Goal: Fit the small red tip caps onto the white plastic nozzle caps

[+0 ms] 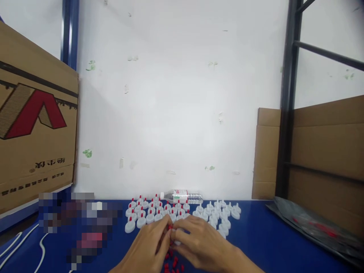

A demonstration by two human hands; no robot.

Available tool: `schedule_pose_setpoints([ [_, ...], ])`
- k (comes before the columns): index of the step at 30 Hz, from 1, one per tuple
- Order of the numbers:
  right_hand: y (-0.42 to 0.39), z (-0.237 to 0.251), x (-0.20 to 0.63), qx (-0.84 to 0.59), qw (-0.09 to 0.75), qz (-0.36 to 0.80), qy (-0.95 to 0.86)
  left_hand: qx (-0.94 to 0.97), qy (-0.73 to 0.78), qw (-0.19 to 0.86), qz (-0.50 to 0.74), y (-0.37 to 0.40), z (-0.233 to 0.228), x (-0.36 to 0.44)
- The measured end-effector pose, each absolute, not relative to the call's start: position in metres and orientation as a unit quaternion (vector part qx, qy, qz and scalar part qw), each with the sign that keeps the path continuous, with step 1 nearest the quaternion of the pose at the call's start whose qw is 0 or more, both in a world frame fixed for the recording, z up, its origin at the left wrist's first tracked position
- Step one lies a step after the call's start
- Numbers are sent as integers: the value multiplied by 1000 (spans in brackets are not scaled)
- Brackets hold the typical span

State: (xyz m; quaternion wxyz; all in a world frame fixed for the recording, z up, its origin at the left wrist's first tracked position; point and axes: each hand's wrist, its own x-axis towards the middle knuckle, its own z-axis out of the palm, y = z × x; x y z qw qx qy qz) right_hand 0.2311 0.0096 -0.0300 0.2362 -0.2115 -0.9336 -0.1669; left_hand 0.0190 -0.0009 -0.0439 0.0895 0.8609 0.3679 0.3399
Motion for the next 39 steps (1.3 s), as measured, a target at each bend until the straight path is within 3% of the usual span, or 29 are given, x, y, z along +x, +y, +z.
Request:
schedule_pose_setpoints([
  [6, 7, -34, 231, -192, 255, -140, -937, 879, 364, 81, 299, 1, -42, 19],
  [10, 24, -28, 247, -193, 276, -130, -933, 826, 390, 208, 350, 5, -43, 22],
  [12, 39, -23, 267, -276, 326, -113, -897, 799, 408, 255, 362, 8, -43, 20],
  [17, 82, -15, 322, -462, 399, -93, -786, 803, 481, 96, 339, 17, -45, 9],
  [27, 146, -43, 345, -592, 259, 66, -761, 834, 494, 50, 241, 25, -57, 5],
  [39, 139, -43, 354, -581, 238, 61, -776, 853, 460, 80, 234, 23, -63, 5],
])
